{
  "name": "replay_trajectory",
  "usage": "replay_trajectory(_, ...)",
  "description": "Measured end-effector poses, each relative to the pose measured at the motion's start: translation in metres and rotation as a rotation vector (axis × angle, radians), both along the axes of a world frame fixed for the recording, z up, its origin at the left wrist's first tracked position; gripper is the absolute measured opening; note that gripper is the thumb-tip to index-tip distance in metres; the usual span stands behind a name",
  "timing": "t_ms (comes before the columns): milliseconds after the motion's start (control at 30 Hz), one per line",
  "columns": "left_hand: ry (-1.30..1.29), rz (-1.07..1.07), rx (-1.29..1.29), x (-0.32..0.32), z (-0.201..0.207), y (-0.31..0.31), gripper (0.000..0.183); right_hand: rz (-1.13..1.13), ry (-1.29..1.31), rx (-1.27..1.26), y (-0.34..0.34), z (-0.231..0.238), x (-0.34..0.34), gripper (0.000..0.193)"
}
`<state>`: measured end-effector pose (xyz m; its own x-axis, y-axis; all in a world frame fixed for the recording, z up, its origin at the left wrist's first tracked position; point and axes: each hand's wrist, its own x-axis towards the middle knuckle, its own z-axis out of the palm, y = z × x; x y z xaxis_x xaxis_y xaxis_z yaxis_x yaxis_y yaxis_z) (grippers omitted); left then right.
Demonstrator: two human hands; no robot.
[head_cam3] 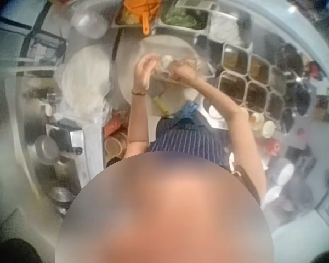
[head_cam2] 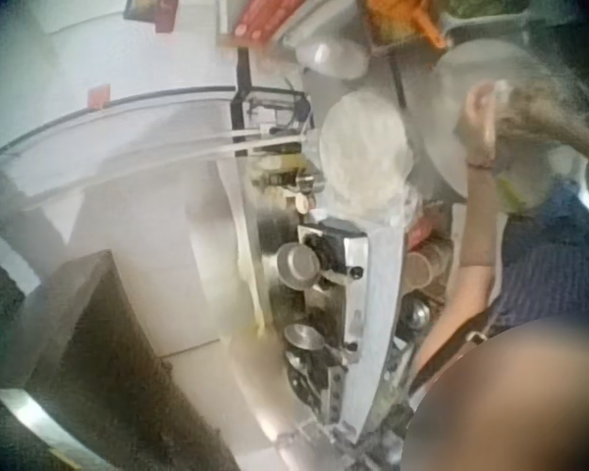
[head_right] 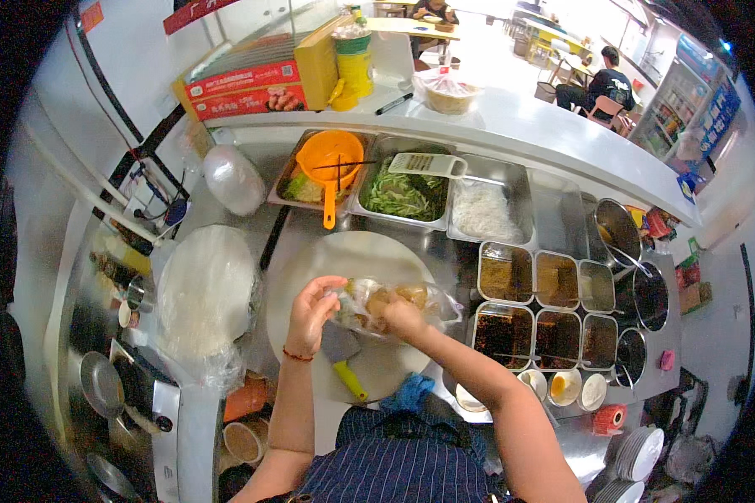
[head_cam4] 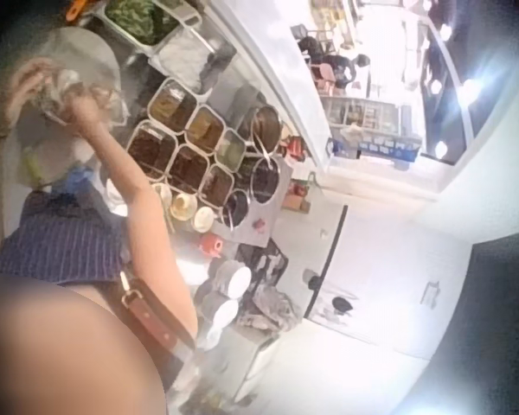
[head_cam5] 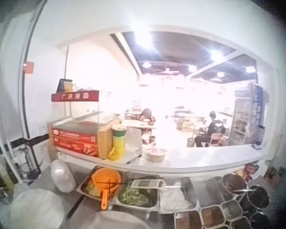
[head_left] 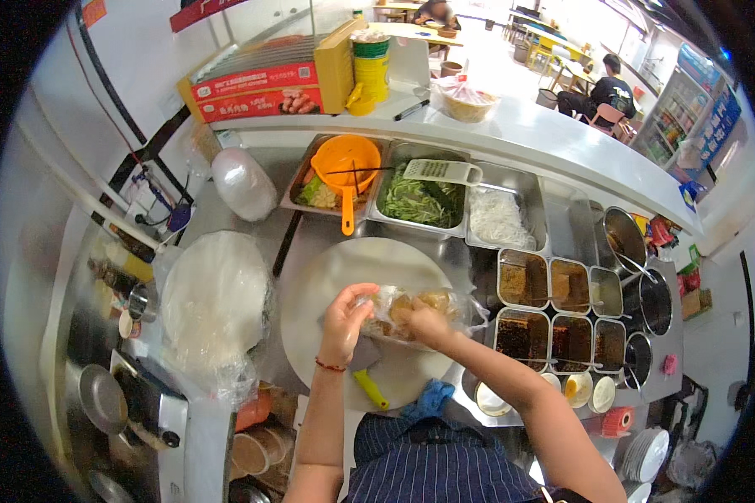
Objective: The person assembles noodle dishes by layering noodles, shredded vegetables, and sauces into bowls, then transfers the contents into plastic bags. The person also grates green vegetables into a container using a handheld grater.
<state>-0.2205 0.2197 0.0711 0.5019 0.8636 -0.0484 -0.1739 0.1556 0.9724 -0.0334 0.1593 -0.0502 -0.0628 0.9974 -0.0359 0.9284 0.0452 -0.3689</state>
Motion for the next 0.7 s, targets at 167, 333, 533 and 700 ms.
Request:
replay_trajectory(167, 0.022, 0.026, 0.0, -0.004, -0.002, 0.004, 0.023, -0.217, 0.718, 0.061, 0.003, 0.033, 0.038, 0.007)
replay_trajectory(333, 0.027, -0.018, -0.027, 0.01, -0.006, 0.008, 0.027, -0.564, 1.817, -0.167, -0.01, 0.117, 0.06, 0.027)
replay_trajectory(533, -0.064, -0.23, 0.134, 0.055, -0.008, -0.011, 0.078, -0.402, 2.419, -0.142, -0.013, 0.111, 0.062, 0.053)
replay_trajectory(700, -0.248, -0.296, 0.306, 0.08, -0.007, -0.026, 0.104, -0.115, 2.586, -0.102, -0.017, 0.109, 0.043, 0.063)
